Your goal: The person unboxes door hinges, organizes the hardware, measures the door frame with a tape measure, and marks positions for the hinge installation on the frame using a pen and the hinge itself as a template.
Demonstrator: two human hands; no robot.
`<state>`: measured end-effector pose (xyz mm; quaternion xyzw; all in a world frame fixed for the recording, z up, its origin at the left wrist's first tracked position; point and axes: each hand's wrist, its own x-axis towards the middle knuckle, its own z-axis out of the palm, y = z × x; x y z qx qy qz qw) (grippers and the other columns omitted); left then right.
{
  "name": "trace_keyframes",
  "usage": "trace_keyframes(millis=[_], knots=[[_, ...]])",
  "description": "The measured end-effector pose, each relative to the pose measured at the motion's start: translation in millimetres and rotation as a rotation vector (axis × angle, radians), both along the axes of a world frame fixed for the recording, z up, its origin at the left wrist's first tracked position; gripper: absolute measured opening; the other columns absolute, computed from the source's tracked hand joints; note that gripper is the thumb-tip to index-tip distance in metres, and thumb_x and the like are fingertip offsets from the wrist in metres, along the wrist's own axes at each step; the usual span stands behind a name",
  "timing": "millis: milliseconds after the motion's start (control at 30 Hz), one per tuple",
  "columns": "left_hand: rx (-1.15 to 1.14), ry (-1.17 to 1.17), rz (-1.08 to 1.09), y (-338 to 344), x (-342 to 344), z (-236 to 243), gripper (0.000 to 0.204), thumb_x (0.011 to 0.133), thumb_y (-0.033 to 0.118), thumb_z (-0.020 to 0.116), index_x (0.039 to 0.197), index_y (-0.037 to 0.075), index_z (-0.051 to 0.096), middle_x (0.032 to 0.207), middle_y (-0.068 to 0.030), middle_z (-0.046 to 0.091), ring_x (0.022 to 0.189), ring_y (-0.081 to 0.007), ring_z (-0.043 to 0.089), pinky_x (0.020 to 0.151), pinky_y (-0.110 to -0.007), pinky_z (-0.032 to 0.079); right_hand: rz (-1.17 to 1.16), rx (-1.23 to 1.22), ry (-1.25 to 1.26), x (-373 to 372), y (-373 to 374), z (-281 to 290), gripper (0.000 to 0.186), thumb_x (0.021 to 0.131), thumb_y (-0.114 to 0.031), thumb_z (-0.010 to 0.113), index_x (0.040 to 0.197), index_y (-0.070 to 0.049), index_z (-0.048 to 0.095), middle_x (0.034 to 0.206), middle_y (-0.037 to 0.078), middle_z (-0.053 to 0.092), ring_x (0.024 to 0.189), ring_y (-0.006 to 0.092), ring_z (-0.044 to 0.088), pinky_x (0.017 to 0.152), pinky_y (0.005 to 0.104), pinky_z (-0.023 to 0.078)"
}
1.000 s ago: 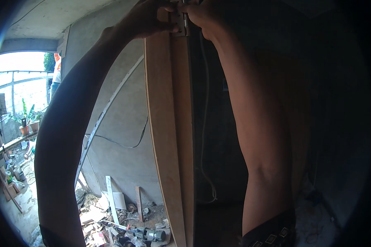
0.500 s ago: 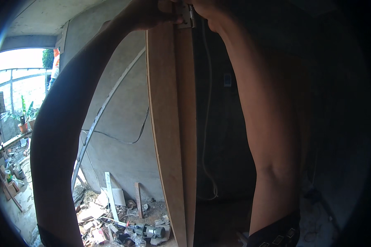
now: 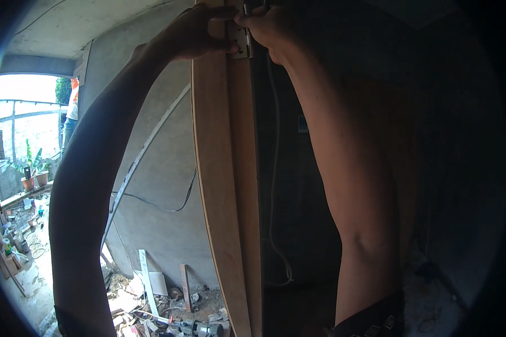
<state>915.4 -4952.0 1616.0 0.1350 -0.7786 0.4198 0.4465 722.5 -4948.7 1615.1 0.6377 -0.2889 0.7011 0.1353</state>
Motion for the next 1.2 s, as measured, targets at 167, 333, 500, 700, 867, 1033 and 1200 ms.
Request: trace_keyframes(millis=[167, 333, 500, 700, 867, 1033, 1200], knots=[[0.080, 0.158, 0.028, -17.2, -2.9, -5.5, 0.066, 0.080, 0.049, 0.083, 0.138, 0.025, 0.066, 0.157, -0.0060, 0.046, 0.143, -0.0385, 0.041, 0.121, -0.052, 0.035, 0.212, 0.070, 0.003, -10.9, 16.4, 9.5, 0.029, 0.094, -0.029, 0.074, 0.106, -0.003, 0.069, 0.084, 0.003, 0.059, 0.070, 0.0098, 0.049, 0.064, 0.0278, 0.044], [0.225, 0.329, 0.033, -17.1, -8.4, -13.7, 0.085, 0.070, 0.066, 0.083, 0.141, 0.022, 0.065, 0.162, -0.0191, 0.033, 0.129, -0.0401, 0.057, 0.113, -0.051, 0.045, 0.385, -0.163, -0.005, -23.0, 32.6, 36.5, 0.032, 0.097, -0.035, 0.071, 0.105, -0.004, 0.069, 0.084, 0.001, 0.060, 0.065, 0.0096, 0.046, 0.061, 0.0275, 0.046], [0.205, 0.316, 0.013, -9.1, -14.2, -31.3, 0.100, 0.061, 0.070, 0.085, 0.143, 0.017, 0.062, 0.153, -0.0172, 0.042, 0.115, -0.0396, 0.067, 0.102, -0.049, 0.054, 0.256, -0.206, 0.107, -7.0, 47.1, 56.4, 0.024, 0.100, -0.027, 0.069, 0.102, -0.003, 0.067, 0.093, 0.008, 0.067, 0.085, 0.0235, 0.060, 0.079, 0.0448, 0.050], [0.266, 0.314, -0.044, -0.6, -17.3, -31.1, 0.100, 0.058, 0.066, 0.088, 0.142, 0.018, 0.061, 0.150, -0.0218, 0.049, 0.108, -0.0349, 0.073, 0.097, -0.046, 0.057, -0.197, -0.142, 0.210, 10.5, 52.5, 57.3, 0.054, 0.090, -0.053, 0.076, 0.109, -0.003, 0.069, 0.078, 0.000, 0.066, 0.068, 0.0094, 0.062, 0.068, 0.0276, 0.057], [0.292, 0.328, -0.058, 1.3, -16.6, -33.6, 0.095, 0.060, 0.063, 0.088, 0.139, 0.017, 0.064, 0.142, -0.0201, 0.055, 0.109, -0.0338, 0.072, 0.096, -0.047, 0.058, -0.245, -0.142, 0.249, 15.3, 33.7, 67.1, 0.053, 0.092, -0.052, 0.076, 0.110, -0.002, 0.069, 0.085, 0.002, 0.069, 0.074, 0.0099, 0.068, 0.066, 0.0274, 0.057], [0.303, 0.296, -0.059, 3.5, -12.5, -34.5, 0.098, 0.058, 0.060, 0.091, 0.139, 0.011, 0.065, 0.145, -0.0159, 0.048, 0.107, -0.0357, 0.072, 0.094, -0.048, 0.059, -0.217, -0.127, 0.240, 18.7, 29.3, 65.5, 0.053, 0.091, -0.051, 0.076, 0.111, -0.002, 0.069, 0.091, 0.003, 0.071, 0.076, 0.0098, 0.069, 0.068, 0.0280, 0.056], [0.257, 0.319, -0.035, 6.4, -13.9, -35.4, 0.094, 0.060, 0.060, 0.090, 0.139, 0.015, 0.065, 0.147, -0.0183, 0.047, 0.111, -0.0365, 0.071, 0.094, -0.048, 0.058, -0.251, -0.120, 0.269, 23.3, 33.4, 64.5, 0.053, 0.091, -0.051, 0.077, 0.113, -0.003, 0.070, 0.093, 0.003, 0.072, 0.077, 0.0099, 0.070, 0.071, 0.0300, 0.055]])
